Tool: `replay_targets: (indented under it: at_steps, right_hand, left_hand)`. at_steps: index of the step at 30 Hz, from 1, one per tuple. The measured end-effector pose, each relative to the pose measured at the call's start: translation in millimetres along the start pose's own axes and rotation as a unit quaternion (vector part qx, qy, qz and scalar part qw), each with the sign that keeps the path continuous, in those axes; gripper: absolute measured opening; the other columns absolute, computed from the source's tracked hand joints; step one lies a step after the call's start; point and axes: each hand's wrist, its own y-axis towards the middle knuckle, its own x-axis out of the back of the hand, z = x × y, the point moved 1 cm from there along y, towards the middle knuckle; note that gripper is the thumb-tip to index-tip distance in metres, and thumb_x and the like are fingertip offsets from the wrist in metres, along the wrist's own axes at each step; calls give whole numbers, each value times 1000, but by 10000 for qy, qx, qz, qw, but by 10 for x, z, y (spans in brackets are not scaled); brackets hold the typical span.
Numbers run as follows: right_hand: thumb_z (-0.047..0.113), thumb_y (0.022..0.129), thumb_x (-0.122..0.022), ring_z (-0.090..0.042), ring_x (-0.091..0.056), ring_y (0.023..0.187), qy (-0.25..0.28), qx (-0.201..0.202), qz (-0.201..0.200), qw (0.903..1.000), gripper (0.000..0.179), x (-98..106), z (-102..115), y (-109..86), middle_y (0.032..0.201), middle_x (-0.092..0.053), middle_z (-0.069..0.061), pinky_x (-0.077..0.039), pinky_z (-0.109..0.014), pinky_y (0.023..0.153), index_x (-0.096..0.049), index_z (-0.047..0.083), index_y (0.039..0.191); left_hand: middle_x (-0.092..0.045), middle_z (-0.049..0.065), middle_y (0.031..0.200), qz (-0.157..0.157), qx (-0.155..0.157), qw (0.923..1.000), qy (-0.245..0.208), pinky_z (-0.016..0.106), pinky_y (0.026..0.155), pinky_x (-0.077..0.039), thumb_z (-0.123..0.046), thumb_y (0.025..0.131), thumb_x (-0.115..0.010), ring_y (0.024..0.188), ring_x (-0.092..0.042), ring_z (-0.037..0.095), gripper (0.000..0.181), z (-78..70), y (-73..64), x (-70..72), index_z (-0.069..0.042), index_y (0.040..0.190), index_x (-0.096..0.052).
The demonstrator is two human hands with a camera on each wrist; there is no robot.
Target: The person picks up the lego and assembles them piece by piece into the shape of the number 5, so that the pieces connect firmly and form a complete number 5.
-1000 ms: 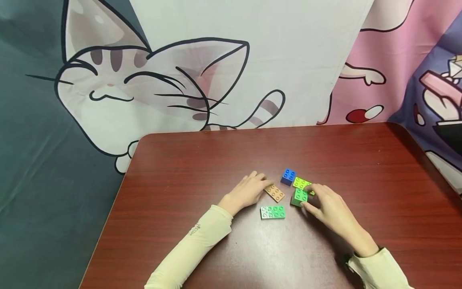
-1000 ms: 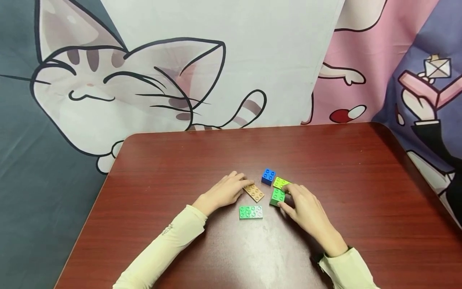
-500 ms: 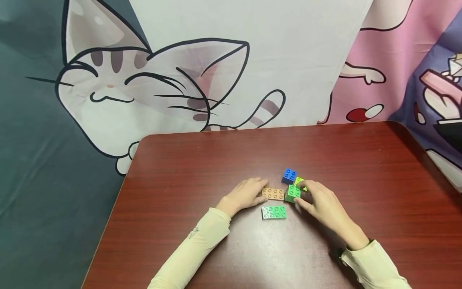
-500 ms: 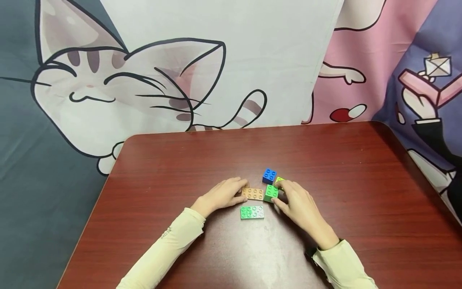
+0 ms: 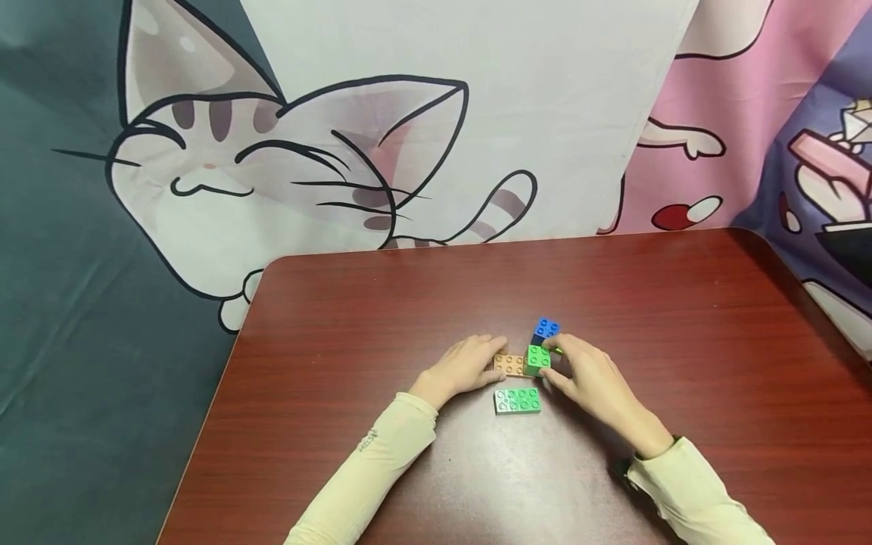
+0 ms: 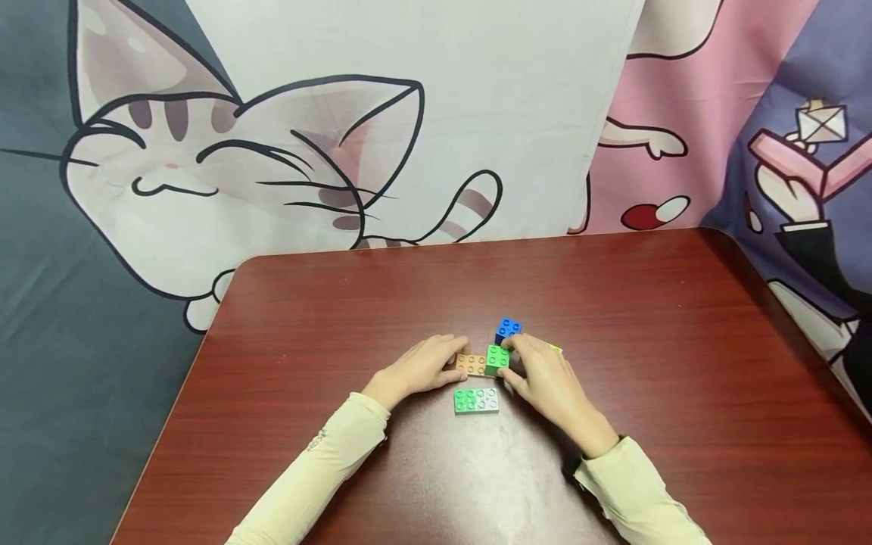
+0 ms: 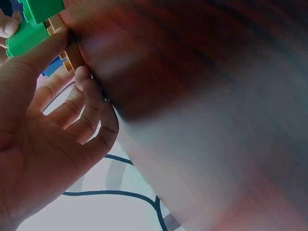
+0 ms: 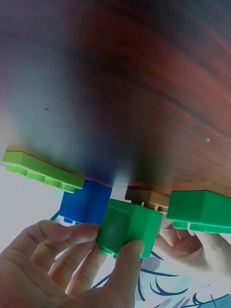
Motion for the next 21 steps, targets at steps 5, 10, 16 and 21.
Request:
replay_targets:
  at_steps: [5, 10, 16, 21]
  right_hand:
    - [17, 76, -77, -16, -57, 69, 68, 200, -90, 9997, 37, -17, 26, 20, 94, -62, -3, -46, -35, 59, -61, 7, 107]
    - [16, 77, -76, -16, -57, 70, 123, 394, -142, 9990, 39, -17, 54, 46, 96, -61, -2, -47, -35, 59, -62, 7, 112]
    - [16, 77, -76, -16, -51, 67, -3, 420, 158, 9990, 37, -60, 74, 74, 95, -60, -2, -44, -33, 58, -64, 7, 111]
    - [14, 76, -76, -17, -51, 69, -44, 417, 142, 9990, 35, -78, 88, 82, 96, -59, -4, -44, -34, 60, -65, 6, 109]
  left_hand:
    - [-57, 0, 93, -43, -22, 10000, -43, 31, 74, -46, -30, 85, -67, 85, -54, 16, 32, -3, -17, 9, -13, 107, -53]
    - [-56, 0, 89, -96, -38, 9999, 1, 32, 68, -46, -30, 86, -67, 81, -54, 17, 30, 3, -22, 3, -12, 105, -52]
    - [-52, -1, 84, -127, -16, 9999, 40, 31, 63, -44, -30, 86, -67, 77, -52, 16, 28, -2, -19, -16, -13, 102, -51]
    - [-54, 0, 87, -95, 61, 9999, 55, 33, 65, -46, -30, 87, -65, 81, -54, 19, 27, -28, -20, -20, -14, 103, -51]
